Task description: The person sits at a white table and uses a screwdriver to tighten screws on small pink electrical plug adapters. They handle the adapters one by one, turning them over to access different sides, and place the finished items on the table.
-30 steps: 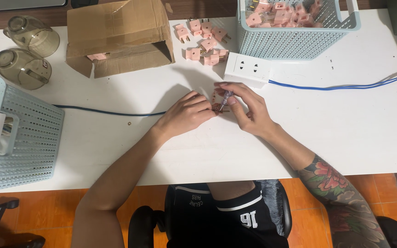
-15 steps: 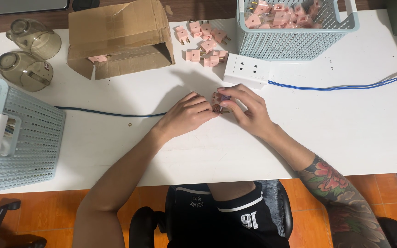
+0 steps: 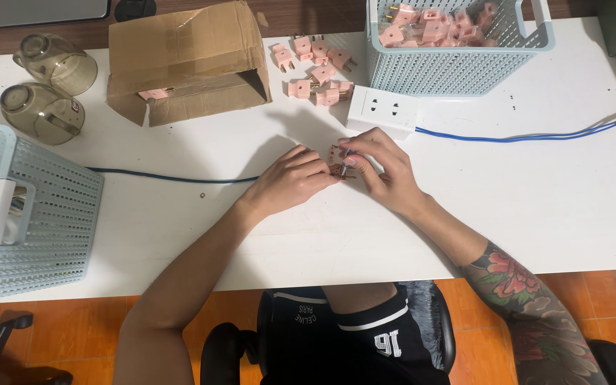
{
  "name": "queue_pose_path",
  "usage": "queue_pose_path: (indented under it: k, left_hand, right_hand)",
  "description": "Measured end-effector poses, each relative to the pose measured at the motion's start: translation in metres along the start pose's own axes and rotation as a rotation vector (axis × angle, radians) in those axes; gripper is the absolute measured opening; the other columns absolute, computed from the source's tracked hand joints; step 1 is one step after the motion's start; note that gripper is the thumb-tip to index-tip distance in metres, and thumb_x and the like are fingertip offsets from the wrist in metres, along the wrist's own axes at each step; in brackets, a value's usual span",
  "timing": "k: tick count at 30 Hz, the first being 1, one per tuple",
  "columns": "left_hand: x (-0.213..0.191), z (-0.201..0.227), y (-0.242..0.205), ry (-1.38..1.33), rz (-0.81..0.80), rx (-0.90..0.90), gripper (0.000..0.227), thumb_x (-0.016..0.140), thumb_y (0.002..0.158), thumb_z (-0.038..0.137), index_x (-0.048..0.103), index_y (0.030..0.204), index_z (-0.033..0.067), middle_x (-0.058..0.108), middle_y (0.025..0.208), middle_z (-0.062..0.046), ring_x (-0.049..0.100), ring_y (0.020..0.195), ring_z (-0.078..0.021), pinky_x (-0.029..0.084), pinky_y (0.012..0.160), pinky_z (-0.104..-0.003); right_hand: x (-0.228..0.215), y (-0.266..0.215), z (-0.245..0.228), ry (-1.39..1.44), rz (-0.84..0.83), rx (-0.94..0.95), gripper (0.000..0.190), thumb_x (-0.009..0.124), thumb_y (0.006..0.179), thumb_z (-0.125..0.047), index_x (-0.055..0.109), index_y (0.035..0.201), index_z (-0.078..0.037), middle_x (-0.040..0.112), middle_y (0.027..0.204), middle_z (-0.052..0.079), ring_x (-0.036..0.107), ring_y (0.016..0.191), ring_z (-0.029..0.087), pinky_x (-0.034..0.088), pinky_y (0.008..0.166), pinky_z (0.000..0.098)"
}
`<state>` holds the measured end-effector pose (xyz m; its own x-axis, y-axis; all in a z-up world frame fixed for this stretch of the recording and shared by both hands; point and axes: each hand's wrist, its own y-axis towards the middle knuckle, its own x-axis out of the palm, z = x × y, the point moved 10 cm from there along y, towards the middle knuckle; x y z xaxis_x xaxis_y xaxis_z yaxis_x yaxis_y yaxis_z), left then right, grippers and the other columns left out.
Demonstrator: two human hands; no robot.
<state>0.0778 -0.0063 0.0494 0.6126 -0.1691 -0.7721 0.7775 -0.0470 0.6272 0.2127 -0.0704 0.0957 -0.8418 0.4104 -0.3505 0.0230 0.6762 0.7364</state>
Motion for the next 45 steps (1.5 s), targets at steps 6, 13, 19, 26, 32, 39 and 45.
queue_pose_path:
  k: [6, 13, 19, 26, 32, 39, 45]
  left_hand:
    - [0.005, -0.002, -0.003, 0.008, -0.011, 0.008, 0.014, 0.077, 0.111, 0.016, 0.076, 0.098, 0.0182, 0.063, 0.086, 0.002, 0.07, 0.091, -0.0157, 0.06, 0.089, -0.036]
    - [-0.003, 0.0, 0.002, 0.011, -0.015, -0.005, 0.011, 0.079, 0.11, 0.015, 0.079, 0.099, 0.0188, 0.065, 0.087, 0.003, 0.072, 0.092, -0.0151, 0.06, 0.09, -0.035]
    - [-0.002, 0.002, 0.002, 0.011, -0.01, 0.002, 0.01, 0.082, 0.108, 0.015, 0.077, 0.1, 0.0188, 0.063, 0.088, 0.003, 0.07, 0.093, -0.0156, 0.059, 0.09, -0.035]
    - [0.002, -0.001, -0.002, 0.013, -0.008, 0.008, 0.011, 0.081, 0.109, 0.015, 0.077, 0.099, 0.0188, 0.062, 0.088, 0.003, 0.071, 0.093, -0.0162, 0.061, 0.09, -0.035]
    - [0.0, 0.0, 0.001, 0.024, -0.002, 0.003, 0.016, 0.08, 0.109, 0.016, 0.076, 0.093, 0.0183, 0.062, 0.084, 0.004, 0.072, 0.091, -0.0146, 0.06, 0.087, -0.034]
    - [-0.005, 0.002, 0.003, 0.008, 0.007, 0.012, 0.012, 0.08, 0.109, 0.013, 0.078, 0.098, 0.0182, 0.063, 0.087, 0.002, 0.072, 0.093, -0.0162, 0.06, 0.087, -0.034]
    - [0.003, -0.002, -0.002, -0.006, -0.002, -0.007, 0.005, 0.081, 0.108, 0.014, 0.081, 0.105, 0.0178, 0.068, 0.091, 0.001, 0.074, 0.096, -0.0166, 0.061, 0.088, -0.035]
  right_hand:
    - [0.005, 0.003, -0.004, 0.052, -0.026, 0.071, 0.031, 0.071, 0.111, 0.0, 0.076, 0.141, 0.002, 0.082, 0.11, 0.019, 0.082, 0.1, 0.035, 0.065, 0.096, 0.0542]
    - [0.004, 0.0, -0.001, 0.041, -0.016, 0.052, 0.031, 0.078, 0.106, 0.002, 0.077, 0.137, 0.001, 0.082, 0.105, 0.017, 0.082, 0.097, 0.034, 0.066, 0.093, 0.0522]
    - [-0.001, -0.003, 0.003, -0.014, 0.016, 0.059, 0.036, 0.087, 0.101, -0.002, 0.077, 0.136, -0.001, 0.079, 0.104, 0.014, 0.078, 0.094, 0.031, 0.064, 0.092, 0.0495]
    - [0.002, -0.003, -0.001, 0.018, 0.004, 0.058, 0.034, 0.086, 0.102, -0.008, 0.079, 0.136, -0.004, 0.075, 0.104, 0.01, 0.077, 0.097, 0.027, 0.065, 0.092, 0.0452]
    - [0.004, 0.001, -0.007, 0.012, -0.005, 0.07, 0.031, 0.074, 0.109, -0.002, 0.077, 0.14, -0.001, 0.077, 0.104, 0.015, 0.077, 0.092, 0.03, 0.064, 0.087, 0.0468]
    - [0.005, -0.006, 0.002, 0.004, 0.004, 0.045, 0.034, 0.082, 0.105, -0.003, 0.078, 0.139, -0.002, 0.073, 0.102, 0.012, 0.076, 0.096, 0.028, 0.065, 0.091, 0.0459]
    - [-0.003, -0.005, 0.007, 0.113, 0.059, 0.089, 0.035, 0.077, 0.107, 0.003, 0.073, 0.141, 0.007, 0.081, 0.113, 0.024, 0.083, 0.105, 0.038, 0.066, 0.096, 0.0539]
